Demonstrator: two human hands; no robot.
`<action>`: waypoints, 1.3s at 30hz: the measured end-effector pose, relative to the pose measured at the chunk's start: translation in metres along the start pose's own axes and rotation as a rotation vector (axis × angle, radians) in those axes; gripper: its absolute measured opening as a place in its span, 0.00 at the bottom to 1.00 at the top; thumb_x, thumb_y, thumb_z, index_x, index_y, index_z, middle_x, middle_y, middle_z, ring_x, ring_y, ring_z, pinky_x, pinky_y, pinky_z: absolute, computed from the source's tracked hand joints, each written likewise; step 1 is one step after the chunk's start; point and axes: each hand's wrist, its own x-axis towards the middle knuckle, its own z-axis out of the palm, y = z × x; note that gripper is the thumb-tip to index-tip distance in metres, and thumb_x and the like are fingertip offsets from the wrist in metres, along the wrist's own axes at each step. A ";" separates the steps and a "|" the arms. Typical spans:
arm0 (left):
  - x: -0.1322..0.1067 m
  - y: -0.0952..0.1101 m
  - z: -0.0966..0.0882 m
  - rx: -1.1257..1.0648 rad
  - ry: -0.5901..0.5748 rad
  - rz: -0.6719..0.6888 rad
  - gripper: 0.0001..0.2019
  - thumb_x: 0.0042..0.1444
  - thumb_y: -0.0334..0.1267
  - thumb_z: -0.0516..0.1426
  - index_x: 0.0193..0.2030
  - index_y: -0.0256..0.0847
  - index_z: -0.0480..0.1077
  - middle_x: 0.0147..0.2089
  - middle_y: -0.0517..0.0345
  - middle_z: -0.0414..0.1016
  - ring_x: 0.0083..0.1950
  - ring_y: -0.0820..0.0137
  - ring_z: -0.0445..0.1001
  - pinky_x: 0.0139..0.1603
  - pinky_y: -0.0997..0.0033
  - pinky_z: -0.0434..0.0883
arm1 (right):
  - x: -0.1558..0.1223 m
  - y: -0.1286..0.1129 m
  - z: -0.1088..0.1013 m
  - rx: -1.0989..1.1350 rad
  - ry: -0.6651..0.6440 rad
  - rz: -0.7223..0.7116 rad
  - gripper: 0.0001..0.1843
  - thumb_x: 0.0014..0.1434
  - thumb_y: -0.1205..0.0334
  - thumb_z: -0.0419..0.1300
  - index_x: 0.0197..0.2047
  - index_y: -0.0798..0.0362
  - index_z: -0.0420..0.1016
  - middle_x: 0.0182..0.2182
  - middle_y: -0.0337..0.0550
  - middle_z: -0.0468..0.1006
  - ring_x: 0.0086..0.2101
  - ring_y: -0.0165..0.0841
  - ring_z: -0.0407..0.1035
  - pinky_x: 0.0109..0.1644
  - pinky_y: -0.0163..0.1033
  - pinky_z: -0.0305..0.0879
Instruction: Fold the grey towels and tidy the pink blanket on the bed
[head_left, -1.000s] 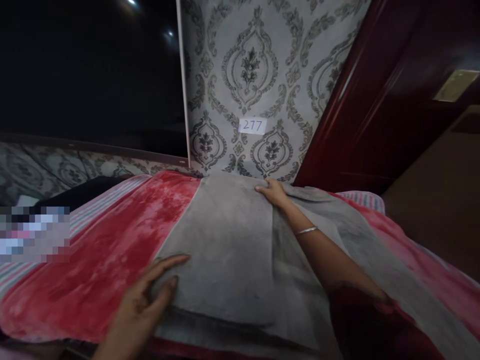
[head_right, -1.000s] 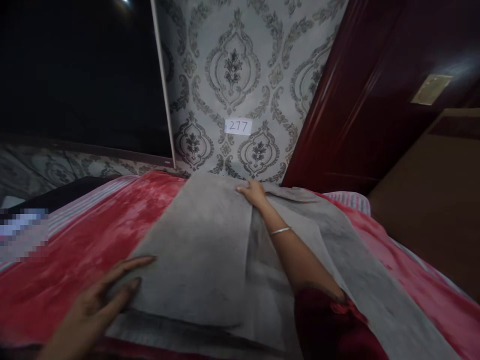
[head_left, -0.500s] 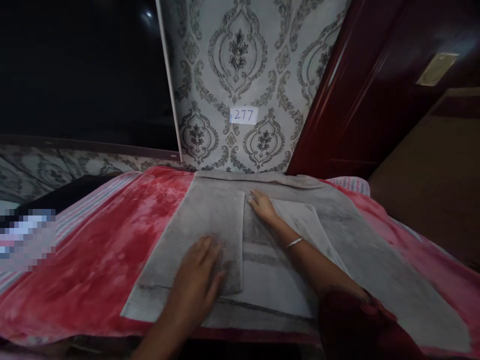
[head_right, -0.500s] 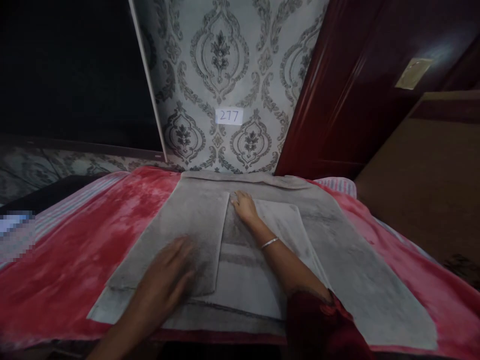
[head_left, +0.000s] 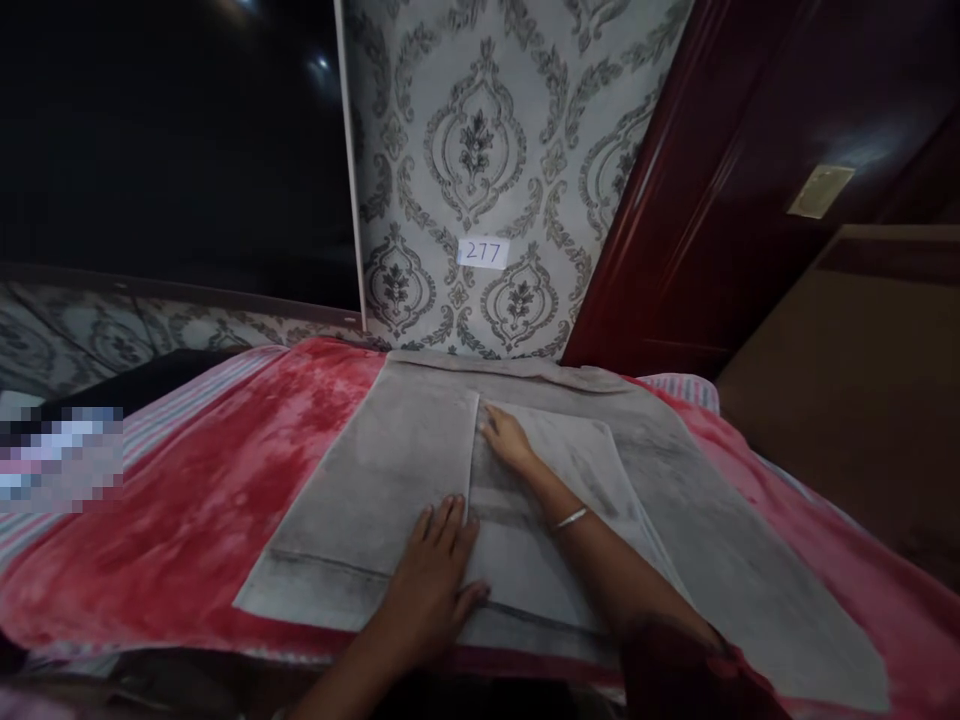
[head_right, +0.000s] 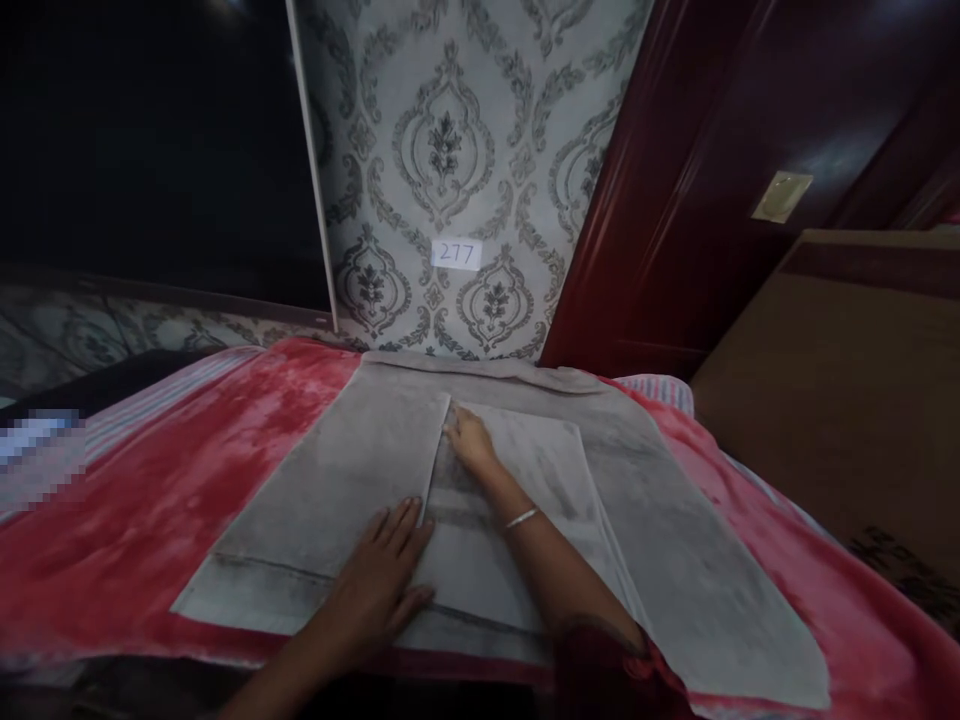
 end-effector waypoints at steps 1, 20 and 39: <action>0.001 -0.005 -0.006 -0.030 0.014 0.013 0.25 0.65 0.45 0.53 0.66 0.41 0.66 0.71 0.40 0.62 0.72 0.54 0.60 0.70 0.45 0.62 | 0.011 -0.005 0.001 0.013 0.005 0.044 0.27 0.68 0.60 0.52 0.68 0.55 0.65 0.62 0.50 0.71 0.61 0.37 0.65 0.64 0.40 0.61; 0.006 -0.037 0.004 0.103 -0.031 -0.036 0.29 0.66 0.45 0.52 0.73 0.57 0.55 0.77 0.53 0.51 0.75 0.47 0.51 0.70 0.32 0.55 | 0.086 -0.006 0.030 -0.044 0.006 0.295 0.15 0.65 0.63 0.57 0.54 0.52 0.77 0.47 0.50 0.81 0.48 0.38 0.74 0.49 0.37 0.66; 0.009 -0.046 0.009 0.110 0.032 0.053 0.26 0.67 0.42 0.50 0.71 0.58 0.59 0.74 0.61 0.58 0.74 0.46 0.54 0.69 0.30 0.54 | 0.032 0.008 0.000 -0.238 -0.111 0.057 0.31 0.72 0.50 0.45 0.74 0.49 0.54 0.74 0.50 0.47 0.71 0.44 0.42 0.70 0.58 0.42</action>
